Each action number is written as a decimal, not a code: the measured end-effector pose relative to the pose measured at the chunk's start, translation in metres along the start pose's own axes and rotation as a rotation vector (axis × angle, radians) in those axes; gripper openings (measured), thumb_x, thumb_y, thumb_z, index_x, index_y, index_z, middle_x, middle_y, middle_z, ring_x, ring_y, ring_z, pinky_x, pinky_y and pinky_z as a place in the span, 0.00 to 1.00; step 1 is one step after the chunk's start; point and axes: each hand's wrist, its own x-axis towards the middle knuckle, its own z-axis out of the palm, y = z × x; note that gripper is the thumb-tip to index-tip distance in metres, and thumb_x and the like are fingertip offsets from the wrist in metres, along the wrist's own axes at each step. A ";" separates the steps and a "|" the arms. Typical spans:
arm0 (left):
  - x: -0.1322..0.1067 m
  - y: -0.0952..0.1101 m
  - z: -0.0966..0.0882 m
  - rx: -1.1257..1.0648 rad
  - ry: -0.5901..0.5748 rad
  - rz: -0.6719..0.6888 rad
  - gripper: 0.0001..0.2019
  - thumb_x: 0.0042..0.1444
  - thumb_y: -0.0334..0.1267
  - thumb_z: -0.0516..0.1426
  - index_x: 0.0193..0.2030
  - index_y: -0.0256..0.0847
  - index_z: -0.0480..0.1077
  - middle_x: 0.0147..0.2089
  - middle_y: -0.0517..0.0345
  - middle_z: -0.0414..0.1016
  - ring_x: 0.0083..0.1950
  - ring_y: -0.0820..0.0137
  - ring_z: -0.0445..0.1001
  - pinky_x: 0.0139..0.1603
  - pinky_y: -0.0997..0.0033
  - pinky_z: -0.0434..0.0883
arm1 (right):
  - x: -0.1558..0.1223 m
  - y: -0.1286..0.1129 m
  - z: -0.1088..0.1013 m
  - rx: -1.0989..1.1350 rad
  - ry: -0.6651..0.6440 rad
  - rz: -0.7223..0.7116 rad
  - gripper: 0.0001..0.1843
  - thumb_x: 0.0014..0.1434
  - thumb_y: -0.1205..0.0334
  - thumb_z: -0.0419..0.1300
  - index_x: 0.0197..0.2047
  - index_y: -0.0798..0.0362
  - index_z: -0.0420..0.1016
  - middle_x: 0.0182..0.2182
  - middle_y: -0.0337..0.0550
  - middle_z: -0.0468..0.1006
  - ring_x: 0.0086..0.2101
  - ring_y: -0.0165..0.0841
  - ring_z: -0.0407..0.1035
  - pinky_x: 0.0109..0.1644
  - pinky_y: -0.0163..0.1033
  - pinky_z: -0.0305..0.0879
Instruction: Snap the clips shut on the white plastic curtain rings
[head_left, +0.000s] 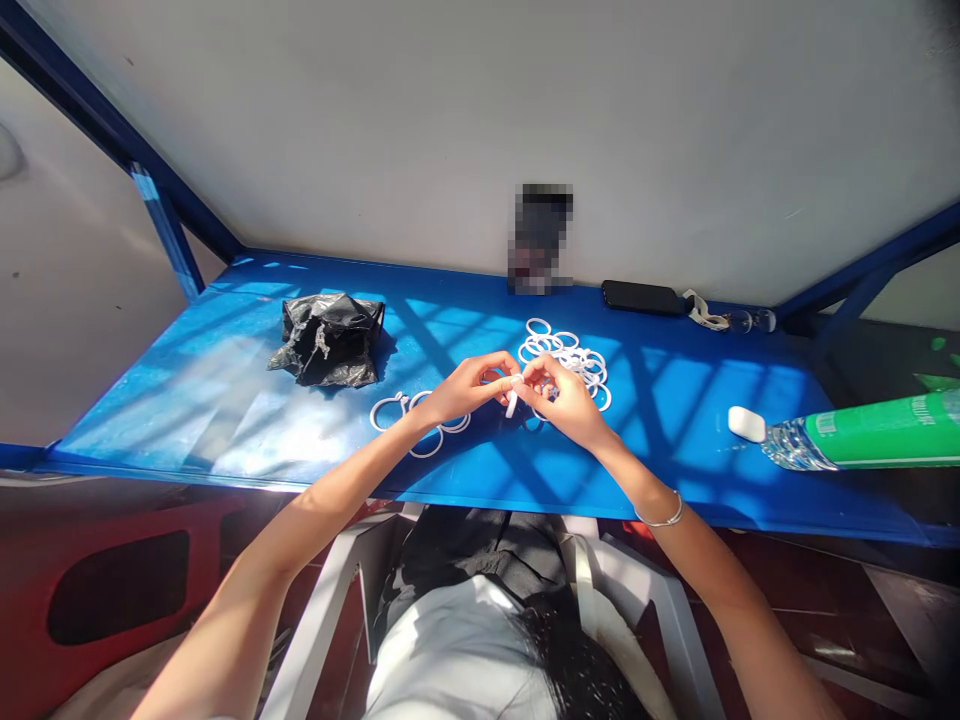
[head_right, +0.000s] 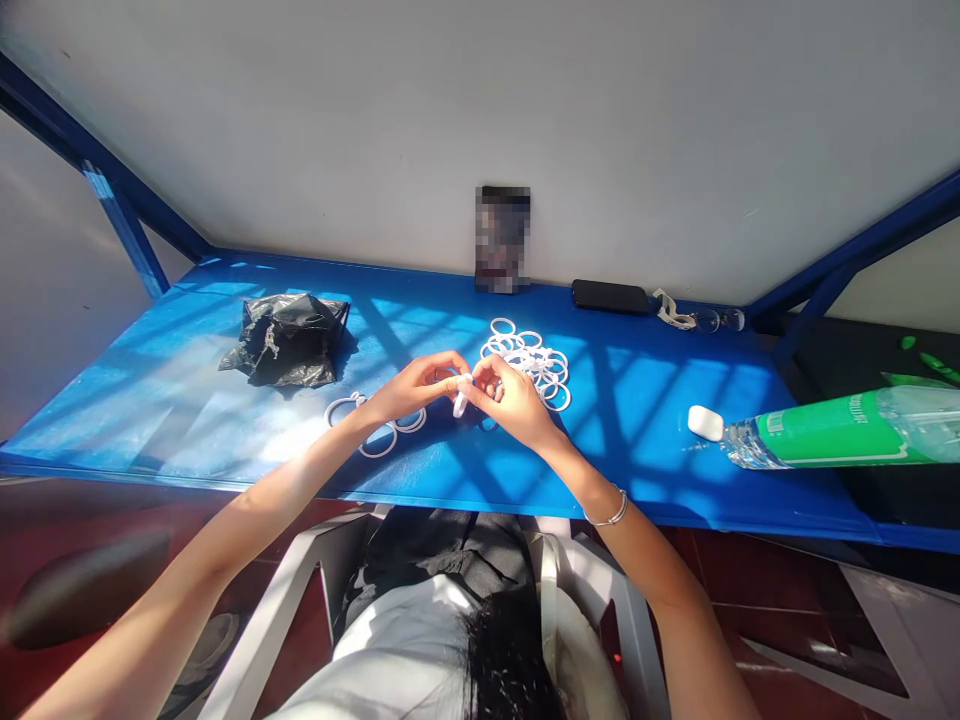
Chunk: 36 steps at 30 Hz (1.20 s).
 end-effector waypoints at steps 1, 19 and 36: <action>0.000 -0.001 0.000 -0.008 0.006 -0.005 0.23 0.56 0.59 0.60 0.38 0.36 0.68 0.35 0.57 0.70 0.33 0.72 0.72 0.37 0.72 0.73 | 0.000 0.000 0.000 0.012 0.005 0.011 0.16 0.62 0.45 0.61 0.36 0.49 0.68 0.30 0.38 0.73 0.28 0.31 0.66 0.30 0.37 0.63; -0.003 0.001 0.006 0.040 0.039 -0.113 0.23 0.48 0.51 0.66 0.44 0.38 0.69 0.41 0.55 0.74 0.39 0.71 0.74 0.38 0.73 0.71 | 0.007 0.013 0.008 0.396 0.112 0.114 0.23 0.54 0.38 0.66 0.33 0.48 0.67 0.26 0.37 0.72 0.27 0.32 0.68 0.34 0.41 0.70; -0.003 0.007 0.010 -0.141 0.079 -0.130 0.25 0.46 0.56 0.68 0.38 0.33 0.73 0.30 0.57 0.74 0.30 0.75 0.71 0.33 0.75 0.69 | 0.009 0.003 -0.001 0.536 0.001 0.231 0.29 0.49 0.32 0.66 0.26 0.50 0.64 0.23 0.36 0.68 0.24 0.29 0.63 0.28 0.38 0.65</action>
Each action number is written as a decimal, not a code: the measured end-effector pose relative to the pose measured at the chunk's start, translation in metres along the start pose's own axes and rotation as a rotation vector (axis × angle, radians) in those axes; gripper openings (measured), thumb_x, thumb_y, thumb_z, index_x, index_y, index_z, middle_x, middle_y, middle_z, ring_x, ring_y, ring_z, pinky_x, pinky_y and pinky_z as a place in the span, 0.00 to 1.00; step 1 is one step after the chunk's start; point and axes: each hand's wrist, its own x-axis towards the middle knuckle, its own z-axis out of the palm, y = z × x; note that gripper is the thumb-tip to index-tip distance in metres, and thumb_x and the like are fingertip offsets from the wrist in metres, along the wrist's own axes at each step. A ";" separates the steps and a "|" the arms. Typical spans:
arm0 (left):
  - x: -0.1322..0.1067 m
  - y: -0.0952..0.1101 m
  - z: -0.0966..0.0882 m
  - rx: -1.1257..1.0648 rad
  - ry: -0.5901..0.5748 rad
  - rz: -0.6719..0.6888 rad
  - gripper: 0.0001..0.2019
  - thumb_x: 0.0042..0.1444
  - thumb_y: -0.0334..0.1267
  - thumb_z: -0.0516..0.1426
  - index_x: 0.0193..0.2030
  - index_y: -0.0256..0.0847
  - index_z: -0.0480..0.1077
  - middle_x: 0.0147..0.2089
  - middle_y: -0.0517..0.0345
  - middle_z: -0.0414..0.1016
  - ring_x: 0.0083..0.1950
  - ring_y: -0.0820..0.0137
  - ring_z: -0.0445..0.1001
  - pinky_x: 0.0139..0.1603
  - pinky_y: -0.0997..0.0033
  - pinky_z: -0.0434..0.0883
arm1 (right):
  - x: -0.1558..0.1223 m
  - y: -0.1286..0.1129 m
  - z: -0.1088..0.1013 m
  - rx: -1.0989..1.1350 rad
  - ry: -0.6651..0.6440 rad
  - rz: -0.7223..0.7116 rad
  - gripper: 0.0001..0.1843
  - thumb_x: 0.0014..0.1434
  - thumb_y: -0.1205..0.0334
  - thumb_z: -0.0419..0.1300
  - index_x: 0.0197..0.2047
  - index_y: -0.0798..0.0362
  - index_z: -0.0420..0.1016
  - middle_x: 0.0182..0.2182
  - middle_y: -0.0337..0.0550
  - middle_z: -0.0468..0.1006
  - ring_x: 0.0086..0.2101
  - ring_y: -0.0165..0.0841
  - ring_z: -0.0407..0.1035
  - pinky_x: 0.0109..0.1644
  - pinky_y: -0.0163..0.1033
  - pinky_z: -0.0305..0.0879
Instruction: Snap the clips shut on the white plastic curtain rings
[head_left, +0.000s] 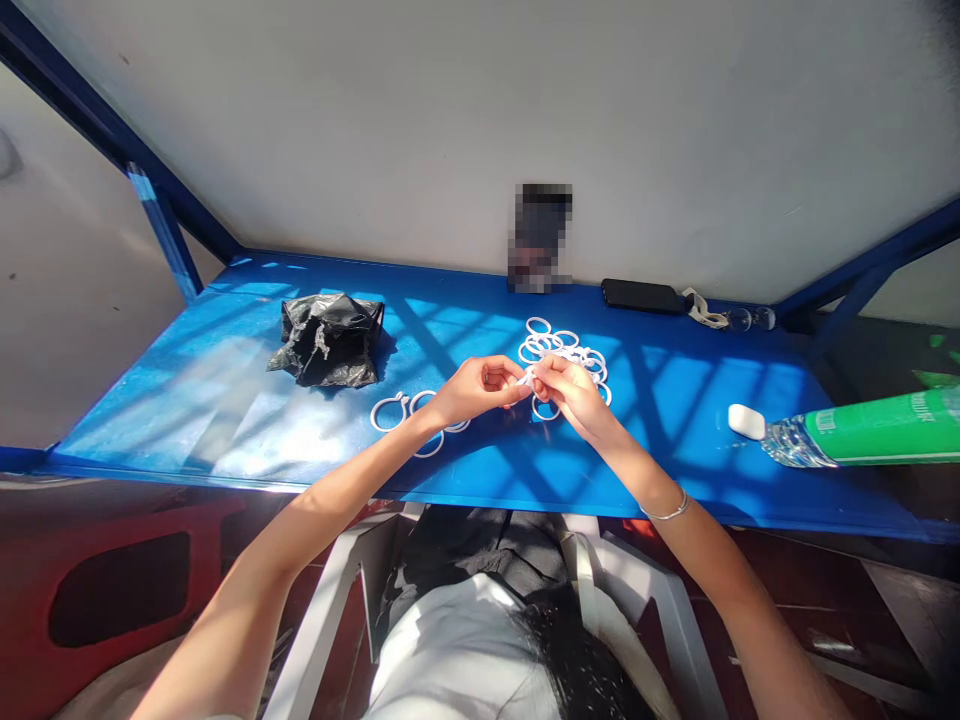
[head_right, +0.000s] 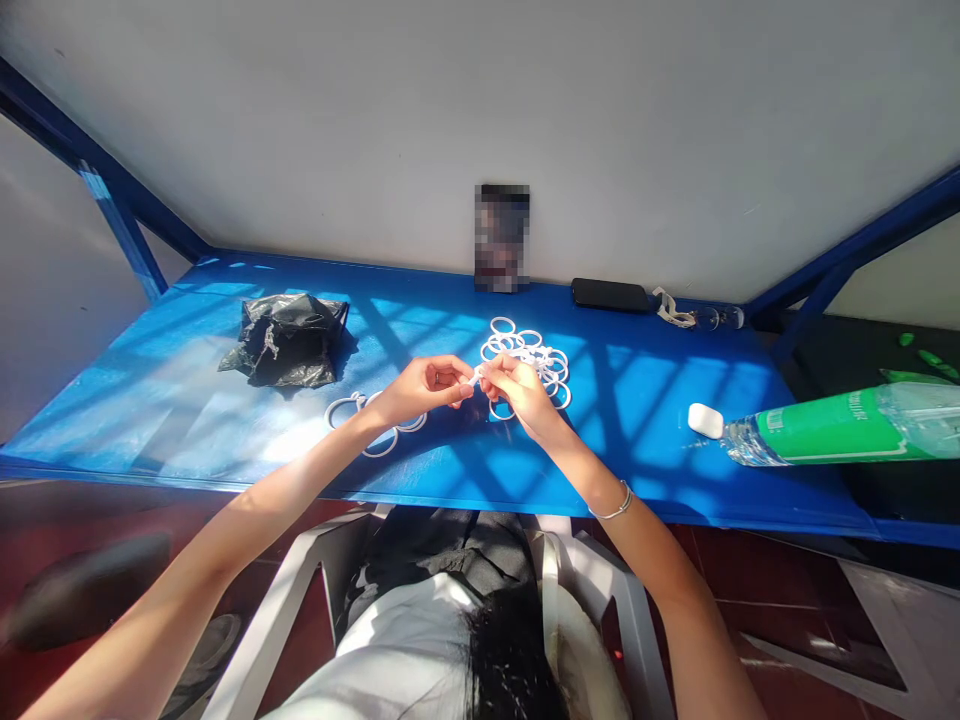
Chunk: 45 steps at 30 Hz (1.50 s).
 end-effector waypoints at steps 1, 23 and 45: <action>0.000 0.000 0.001 -0.006 -0.002 0.006 0.25 0.46 0.56 0.68 0.38 0.33 0.73 0.29 0.58 0.73 0.30 0.76 0.71 0.32 0.76 0.69 | 0.000 0.000 0.000 0.009 -0.002 -0.007 0.29 0.50 0.32 0.66 0.26 0.50 0.64 0.22 0.36 0.68 0.24 0.29 0.63 0.28 0.38 0.65; -0.009 0.002 -0.069 1.036 -0.038 0.045 0.21 0.55 0.52 0.62 0.48 0.39 0.72 0.45 0.51 0.74 0.39 0.68 0.71 0.36 0.72 0.65 | 0.009 -0.004 -0.037 -0.546 0.346 -0.233 0.14 0.59 0.48 0.60 0.33 0.50 0.72 0.31 0.44 0.79 0.32 0.38 0.73 0.35 0.41 0.69; -0.003 0.005 -0.043 1.007 -0.048 0.122 0.09 0.64 0.38 0.52 0.46 0.40 0.70 0.36 0.55 0.76 0.35 0.68 0.72 0.35 0.72 0.62 | 0.002 -0.014 -0.034 -0.835 0.305 -0.411 0.09 0.63 0.58 0.54 0.34 0.50 0.74 0.35 0.48 0.80 0.36 0.40 0.71 0.43 0.45 0.68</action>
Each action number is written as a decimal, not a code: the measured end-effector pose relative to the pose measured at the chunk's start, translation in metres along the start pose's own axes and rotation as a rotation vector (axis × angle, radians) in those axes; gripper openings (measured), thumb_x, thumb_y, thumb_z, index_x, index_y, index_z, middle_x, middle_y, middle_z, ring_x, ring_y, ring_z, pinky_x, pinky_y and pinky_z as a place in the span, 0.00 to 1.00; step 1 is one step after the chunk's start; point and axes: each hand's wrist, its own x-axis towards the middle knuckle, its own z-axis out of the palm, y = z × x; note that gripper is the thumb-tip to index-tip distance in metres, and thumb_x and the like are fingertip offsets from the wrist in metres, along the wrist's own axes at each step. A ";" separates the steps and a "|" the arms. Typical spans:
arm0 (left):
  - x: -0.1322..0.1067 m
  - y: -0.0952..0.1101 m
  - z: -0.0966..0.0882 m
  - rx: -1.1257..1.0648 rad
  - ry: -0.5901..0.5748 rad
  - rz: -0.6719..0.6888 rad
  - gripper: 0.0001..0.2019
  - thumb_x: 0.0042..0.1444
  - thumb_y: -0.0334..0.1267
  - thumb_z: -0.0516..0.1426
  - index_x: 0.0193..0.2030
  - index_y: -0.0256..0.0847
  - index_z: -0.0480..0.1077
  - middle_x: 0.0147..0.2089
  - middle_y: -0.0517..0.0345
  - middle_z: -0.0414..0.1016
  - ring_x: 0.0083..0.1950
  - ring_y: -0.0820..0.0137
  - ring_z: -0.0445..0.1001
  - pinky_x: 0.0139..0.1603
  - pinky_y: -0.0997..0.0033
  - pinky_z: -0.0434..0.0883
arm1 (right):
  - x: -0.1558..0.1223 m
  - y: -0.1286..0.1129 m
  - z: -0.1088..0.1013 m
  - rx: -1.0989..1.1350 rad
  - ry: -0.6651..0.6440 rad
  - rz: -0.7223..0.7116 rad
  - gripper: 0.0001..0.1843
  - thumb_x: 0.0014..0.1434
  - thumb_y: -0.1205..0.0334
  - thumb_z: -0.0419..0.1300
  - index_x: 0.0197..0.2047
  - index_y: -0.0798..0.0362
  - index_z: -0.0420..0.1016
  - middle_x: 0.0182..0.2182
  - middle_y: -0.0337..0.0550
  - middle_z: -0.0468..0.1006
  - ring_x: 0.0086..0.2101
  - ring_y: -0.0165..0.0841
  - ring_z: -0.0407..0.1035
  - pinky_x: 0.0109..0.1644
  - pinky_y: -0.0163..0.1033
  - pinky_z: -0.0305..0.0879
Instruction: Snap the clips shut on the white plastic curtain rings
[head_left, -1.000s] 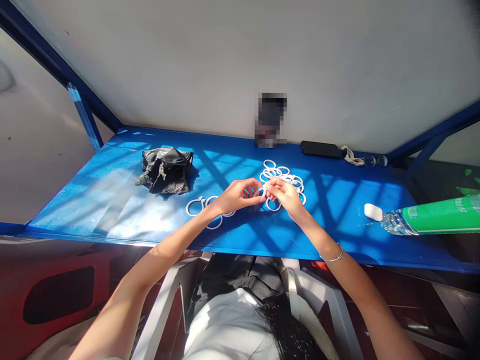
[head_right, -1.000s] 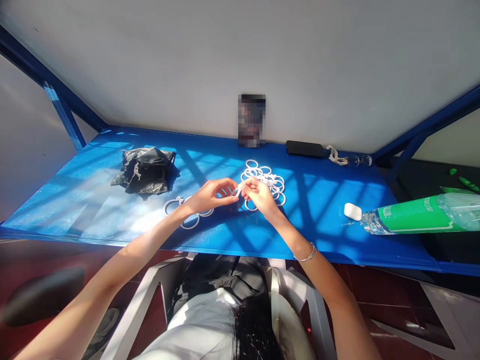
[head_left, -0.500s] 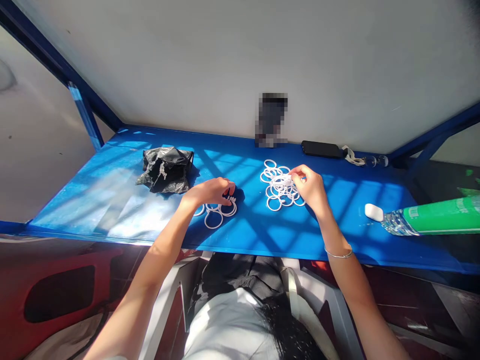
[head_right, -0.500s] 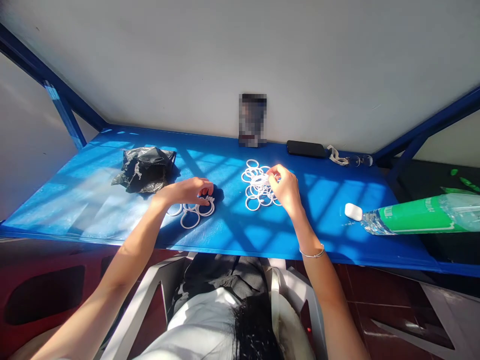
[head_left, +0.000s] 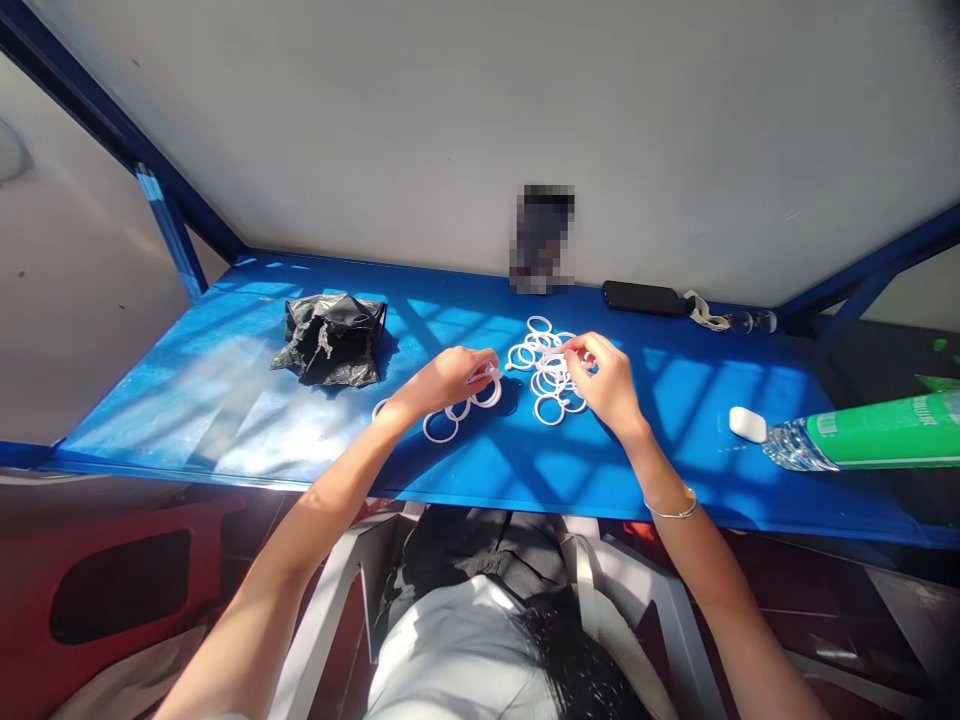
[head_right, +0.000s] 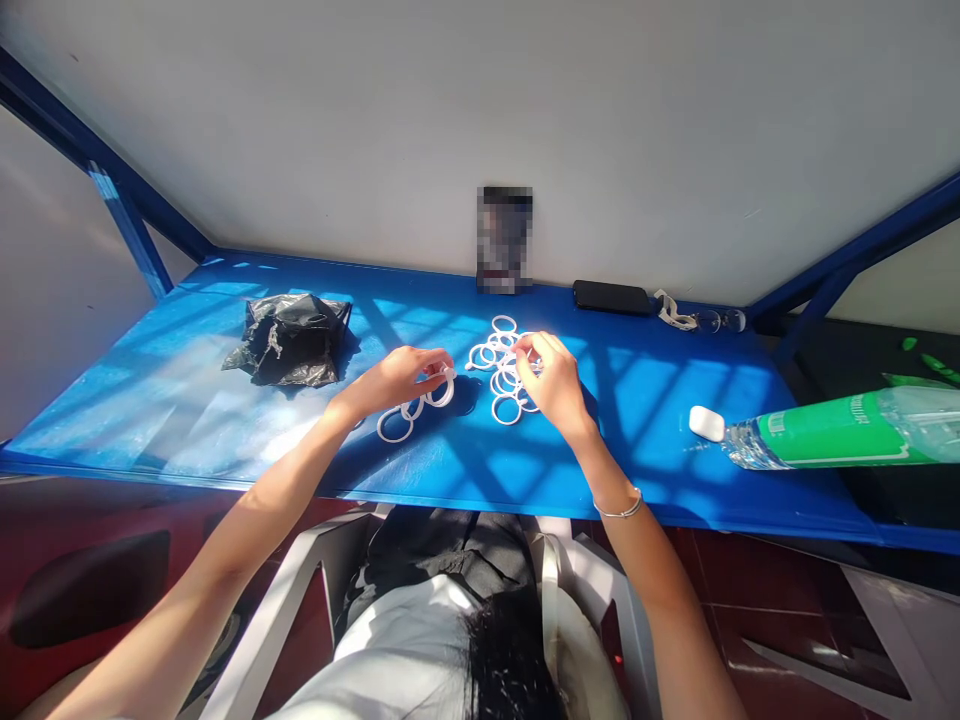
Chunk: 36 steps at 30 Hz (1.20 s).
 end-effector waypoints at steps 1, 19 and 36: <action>0.000 0.002 0.001 -0.044 0.027 0.028 0.10 0.65 0.39 0.51 0.46 0.40 0.71 0.37 0.55 0.76 0.34 0.69 0.72 0.35 0.72 0.63 | -0.002 -0.003 0.004 0.027 -0.038 -0.016 0.09 0.63 0.57 0.55 0.34 0.49 0.74 0.35 0.48 0.80 0.36 0.41 0.71 0.43 0.46 0.68; 0.002 0.020 0.004 -0.677 0.204 0.113 0.17 0.57 0.46 0.64 0.46 0.36 0.72 0.32 0.57 0.77 0.33 0.72 0.75 0.37 0.75 0.72 | -0.011 -0.014 0.028 0.640 -0.373 0.203 0.26 0.57 0.34 0.61 0.28 0.50 0.71 0.25 0.39 0.71 0.25 0.31 0.64 0.31 0.39 0.67; 0.000 0.016 0.002 -0.716 0.323 0.070 0.17 0.59 0.47 0.63 0.45 0.34 0.72 0.33 0.54 0.80 0.28 0.74 0.74 0.32 0.76 0.71 | -0.022 -0.023 0.032 0.380 -0.608 0.145 0.13 0.62 0.54 0.59 0.41 0.52 0.80 0.39 0.44 0.81 0.30 0.30 0.69 0.35 0.38 0.67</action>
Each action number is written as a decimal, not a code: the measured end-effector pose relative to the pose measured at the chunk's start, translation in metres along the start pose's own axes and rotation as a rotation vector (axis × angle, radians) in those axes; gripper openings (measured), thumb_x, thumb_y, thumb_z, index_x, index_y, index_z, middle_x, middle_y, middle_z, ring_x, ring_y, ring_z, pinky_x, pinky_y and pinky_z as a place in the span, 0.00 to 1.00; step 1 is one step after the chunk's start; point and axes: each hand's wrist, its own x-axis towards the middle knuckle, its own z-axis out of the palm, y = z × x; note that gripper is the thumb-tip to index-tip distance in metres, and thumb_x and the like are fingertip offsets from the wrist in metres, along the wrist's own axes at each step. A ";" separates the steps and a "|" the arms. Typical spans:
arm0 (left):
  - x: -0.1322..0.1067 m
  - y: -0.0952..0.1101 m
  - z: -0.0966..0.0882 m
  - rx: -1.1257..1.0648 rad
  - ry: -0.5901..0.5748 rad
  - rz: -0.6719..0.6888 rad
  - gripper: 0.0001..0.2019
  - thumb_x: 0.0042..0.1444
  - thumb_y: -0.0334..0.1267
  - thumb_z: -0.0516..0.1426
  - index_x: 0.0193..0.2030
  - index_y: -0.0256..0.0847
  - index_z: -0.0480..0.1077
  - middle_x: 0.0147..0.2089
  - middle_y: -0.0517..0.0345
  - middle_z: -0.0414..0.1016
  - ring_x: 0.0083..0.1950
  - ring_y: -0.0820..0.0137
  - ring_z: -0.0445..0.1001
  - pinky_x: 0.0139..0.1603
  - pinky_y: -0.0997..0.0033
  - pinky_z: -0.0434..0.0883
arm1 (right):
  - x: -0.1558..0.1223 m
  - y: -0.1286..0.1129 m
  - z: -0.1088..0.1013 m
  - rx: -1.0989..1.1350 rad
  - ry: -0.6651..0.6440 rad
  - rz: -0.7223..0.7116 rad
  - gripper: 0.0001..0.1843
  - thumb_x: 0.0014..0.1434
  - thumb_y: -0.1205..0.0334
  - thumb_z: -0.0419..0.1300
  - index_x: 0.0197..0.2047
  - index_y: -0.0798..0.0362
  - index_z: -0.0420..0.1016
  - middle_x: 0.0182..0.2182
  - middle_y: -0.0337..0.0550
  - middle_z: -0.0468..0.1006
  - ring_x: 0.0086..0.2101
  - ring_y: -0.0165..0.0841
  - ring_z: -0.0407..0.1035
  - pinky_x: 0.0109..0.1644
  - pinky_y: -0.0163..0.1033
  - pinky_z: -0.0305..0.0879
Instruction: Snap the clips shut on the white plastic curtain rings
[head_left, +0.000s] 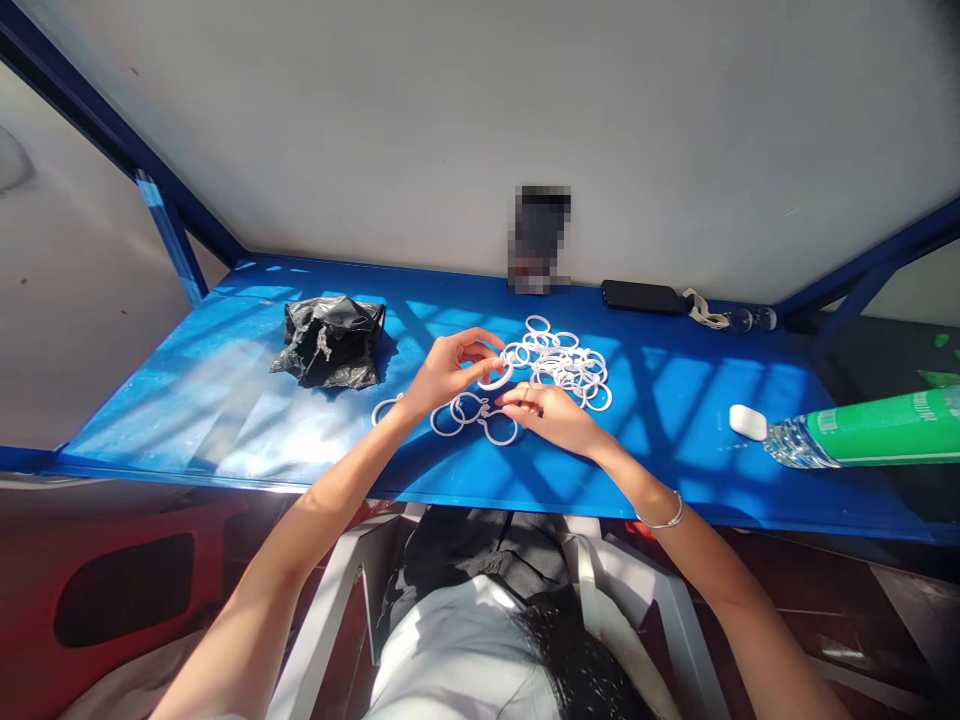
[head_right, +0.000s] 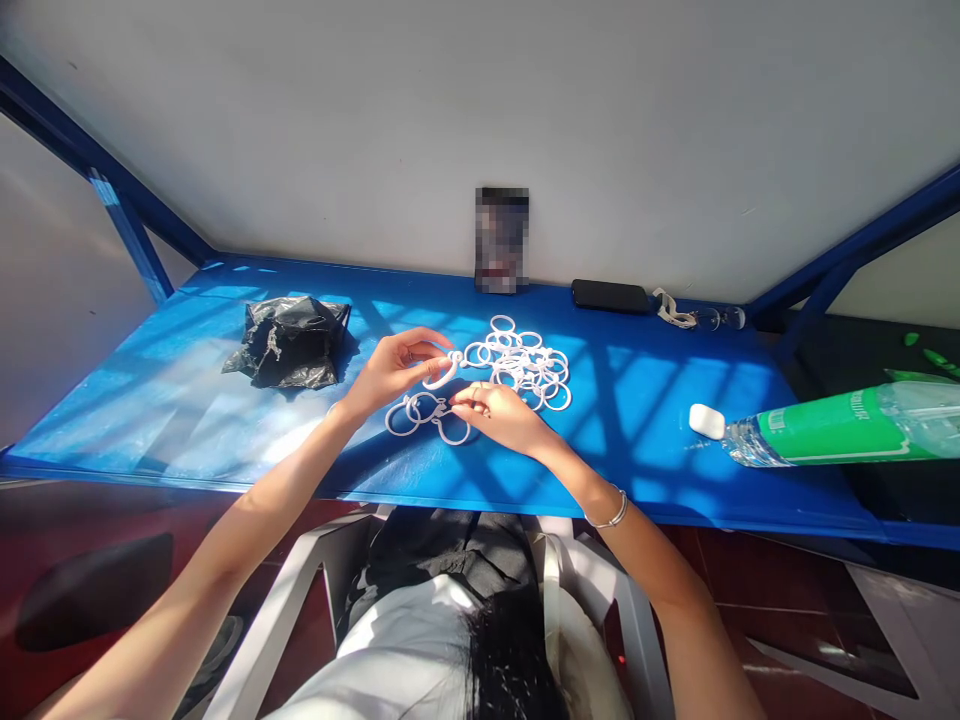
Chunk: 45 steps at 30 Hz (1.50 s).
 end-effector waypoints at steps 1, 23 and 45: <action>0.000 -0.001 0.001 0.050 0.001 0.027 0.15 0.60 0.46 0.62 0.44 0.35 0.71 0.33 0.55 0.80 0.27 0.74 0.74 0.31 0.76 0.70 | 0.000 0.000 0.001 0.005 0.031 -0.010 0.13 0.62 0.53 0.58 0.40 0.52 0.80 0.38 0.44 0.80 0.30 0.30 0.70 0.36 0.38 0.68; -0.002 -0.008 0.017 0.353 -0.016 0.198 0.17 0.61 0.48 0.60 0.49 0.37 0.71 0.41 0.54 0.78 0.39 0.71 0.74 0.40 0.72 0.72 | 0.007 0.005 -0.008 0.453 0.371 0.008 0.22 0.53 0.40 0.67 0.37 0.51 0.79 0.27 0.41 0.77 0.28 0.33 0.71 0.32 0.40 0.70; -0.006 -0.003 0.024 0.126 -0.093 -0.067 0.22 0.55 0.53 0.61 0.41 0.32 0.78 0.33 0.53 0.76 0.31 0.72 0.71 0.30 0.75 0.66 | 0.003 0.004 -0.009 0.560 0.339 0.044 0.21 0.52 0.41 0.69 0.35 0.51 0.80 0.31 0.45 0.78 0.30 0.35 0.70 0.36 0.44 0.73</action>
